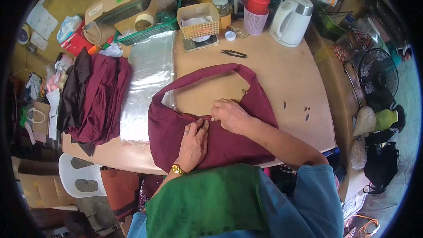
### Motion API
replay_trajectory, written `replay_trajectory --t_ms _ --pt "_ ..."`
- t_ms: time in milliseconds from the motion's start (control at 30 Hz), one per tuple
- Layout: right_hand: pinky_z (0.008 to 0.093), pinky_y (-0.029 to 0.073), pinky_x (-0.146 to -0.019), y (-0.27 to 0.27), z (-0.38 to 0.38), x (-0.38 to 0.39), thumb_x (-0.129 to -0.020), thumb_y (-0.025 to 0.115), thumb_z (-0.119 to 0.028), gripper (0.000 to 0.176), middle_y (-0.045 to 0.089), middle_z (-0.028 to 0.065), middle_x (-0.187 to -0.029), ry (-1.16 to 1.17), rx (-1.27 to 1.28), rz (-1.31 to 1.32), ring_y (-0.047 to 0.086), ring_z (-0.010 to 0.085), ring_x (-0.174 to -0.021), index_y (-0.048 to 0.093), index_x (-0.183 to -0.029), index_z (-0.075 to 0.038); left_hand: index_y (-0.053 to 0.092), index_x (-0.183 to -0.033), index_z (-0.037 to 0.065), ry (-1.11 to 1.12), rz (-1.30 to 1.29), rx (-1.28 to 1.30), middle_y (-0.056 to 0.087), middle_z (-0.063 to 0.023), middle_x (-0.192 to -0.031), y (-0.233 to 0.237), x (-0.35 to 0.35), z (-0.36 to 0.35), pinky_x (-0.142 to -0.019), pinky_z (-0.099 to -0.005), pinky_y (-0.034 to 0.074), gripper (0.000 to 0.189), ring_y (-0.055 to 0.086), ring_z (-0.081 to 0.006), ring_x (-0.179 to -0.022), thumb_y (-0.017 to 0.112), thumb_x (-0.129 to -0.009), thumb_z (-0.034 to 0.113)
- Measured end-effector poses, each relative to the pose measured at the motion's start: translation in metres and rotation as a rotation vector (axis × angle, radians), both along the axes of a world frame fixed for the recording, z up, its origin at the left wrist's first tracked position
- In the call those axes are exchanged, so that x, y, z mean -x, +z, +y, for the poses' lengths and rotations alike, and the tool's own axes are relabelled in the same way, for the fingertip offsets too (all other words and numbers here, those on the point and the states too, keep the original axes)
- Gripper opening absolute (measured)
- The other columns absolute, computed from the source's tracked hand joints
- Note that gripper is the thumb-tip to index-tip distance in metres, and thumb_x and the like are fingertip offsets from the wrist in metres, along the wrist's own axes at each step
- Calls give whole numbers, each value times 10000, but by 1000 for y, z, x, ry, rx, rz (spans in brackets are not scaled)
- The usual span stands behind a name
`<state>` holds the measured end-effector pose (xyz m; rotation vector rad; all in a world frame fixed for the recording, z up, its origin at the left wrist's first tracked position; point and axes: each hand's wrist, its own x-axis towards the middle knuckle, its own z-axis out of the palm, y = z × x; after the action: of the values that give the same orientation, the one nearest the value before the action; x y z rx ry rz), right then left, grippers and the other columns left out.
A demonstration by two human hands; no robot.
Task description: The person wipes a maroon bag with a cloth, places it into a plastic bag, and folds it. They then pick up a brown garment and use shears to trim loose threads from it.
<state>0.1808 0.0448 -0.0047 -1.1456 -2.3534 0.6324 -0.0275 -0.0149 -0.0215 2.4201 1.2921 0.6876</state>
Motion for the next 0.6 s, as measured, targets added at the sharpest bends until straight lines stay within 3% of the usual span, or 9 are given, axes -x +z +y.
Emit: replay_trajectory --t_ms 100,167,267,600 --pt "445 483 -871 -10 9 15 -781 619 21 78 585 128 -943 -45 -54 -21 591 332 -969 638 -843 -23 555 -1325 -52 0 -2 -9 529 -220 -1323 1 -2 -1 -1039 -438 443 447 504 -383 -1189 604 -888 25" --pt "444 482 -875 -13 6 24 -773 621 19 84 586 128 -942 -36 -112 -8 590 331 -974 640 -840 -26 575 -1302 -33 18 -36 -66 561 -208 -1261 5 -4 -1 -980 -434 468 456 540 -369 -1099 624 -849 -36" --pt "442 481 -878 -10 3 14 -760 620 13 92 582 128 -941 -7 -189 -30 588 328 -980 639 -838 -31 549 -1329 -27 2 -5 -25 541 -200 -1288 1 -1 -1 -1020 -428 462 482 514 -370 -1157 629 -856 19" --pt "446 473 -884 0 4 -1 -737 626 -8 108 575 121 -966 31 -202 -156 579 319 -982 645 -839 -38 561 -1344 23 50 -48 18 551 -188 -1247 8 -4 -2 -975 -429 490 507 533 -364 -1111 642 -844 10"
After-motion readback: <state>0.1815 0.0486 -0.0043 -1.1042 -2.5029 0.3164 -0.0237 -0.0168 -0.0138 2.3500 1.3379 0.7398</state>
